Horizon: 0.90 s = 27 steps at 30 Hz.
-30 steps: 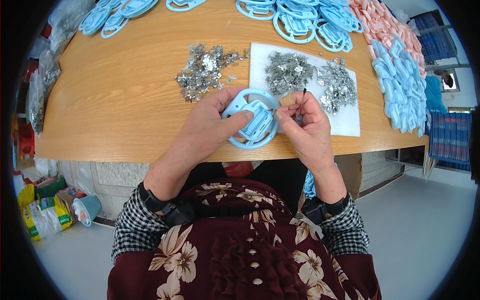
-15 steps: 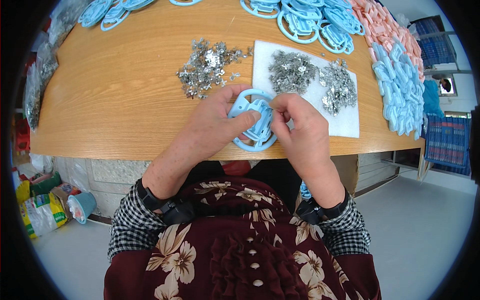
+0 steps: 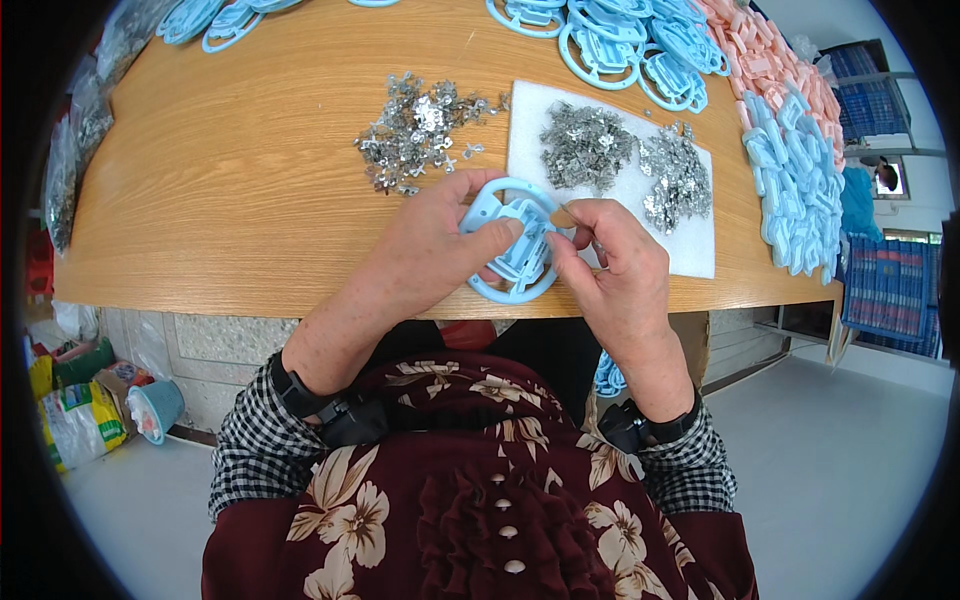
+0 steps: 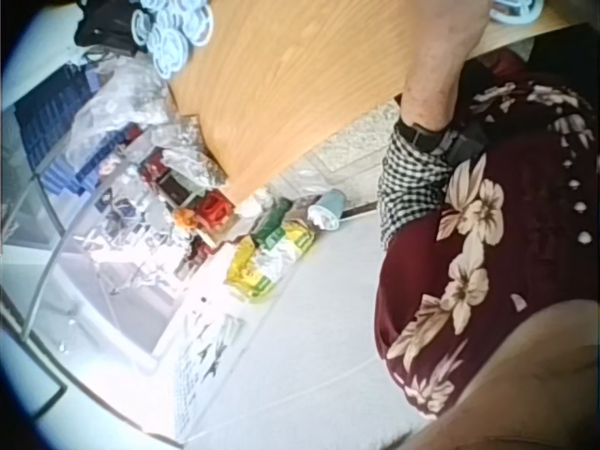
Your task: Assembling small metal components onto circular blue plastic parts at a workshop table.
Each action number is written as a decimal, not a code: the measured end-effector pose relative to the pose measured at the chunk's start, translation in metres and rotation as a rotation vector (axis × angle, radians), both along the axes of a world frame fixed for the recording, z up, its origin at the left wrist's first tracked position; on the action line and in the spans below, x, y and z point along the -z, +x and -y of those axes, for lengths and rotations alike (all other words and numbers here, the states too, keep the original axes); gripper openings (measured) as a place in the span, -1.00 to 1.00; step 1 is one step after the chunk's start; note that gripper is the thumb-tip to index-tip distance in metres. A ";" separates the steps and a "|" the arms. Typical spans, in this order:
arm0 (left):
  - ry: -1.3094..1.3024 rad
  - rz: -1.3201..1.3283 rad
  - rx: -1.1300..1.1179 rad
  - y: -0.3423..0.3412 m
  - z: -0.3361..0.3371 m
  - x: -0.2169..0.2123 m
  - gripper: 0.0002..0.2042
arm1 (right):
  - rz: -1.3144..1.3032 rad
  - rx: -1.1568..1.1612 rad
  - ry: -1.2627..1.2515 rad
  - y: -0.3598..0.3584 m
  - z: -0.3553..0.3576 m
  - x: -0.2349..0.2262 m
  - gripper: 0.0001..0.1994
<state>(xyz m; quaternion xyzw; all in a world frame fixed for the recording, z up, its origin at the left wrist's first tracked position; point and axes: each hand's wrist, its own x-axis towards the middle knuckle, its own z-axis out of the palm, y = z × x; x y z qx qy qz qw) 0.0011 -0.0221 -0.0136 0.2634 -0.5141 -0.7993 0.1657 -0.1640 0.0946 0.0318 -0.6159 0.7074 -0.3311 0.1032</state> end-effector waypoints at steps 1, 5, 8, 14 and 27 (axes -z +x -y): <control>0.016 -0.008 -0.007 0.000 0.000 -0.001 -0.56 | -0.002 -0.006 0.029 0.000 0.000 -0.002 -0.76; 0.034 -0.042 -0.013 0.001 0.001 -0.004 -0.58 | 0.020 0.002 -0.044 -0.003 0.002 -0.001 -0.81; -0.001 -0.018 0.008 -0.001 0.002 -0.007 -0.59 | -0.099 -0.108 0.004 -0.007 0.003 -0.006 -0.85; -0.082 -0.007 0.045 -0.002 0.004 -0.009 -0.62 | -0.433 -0.306 0.114 -0.006 0.021 -0.020 -0.89; -0.073 0.093 0.057 0.000 -0.002 -0.020 -0.78 | 0.656 0.002 0.068 -0.007 0.017 0.014 -0.86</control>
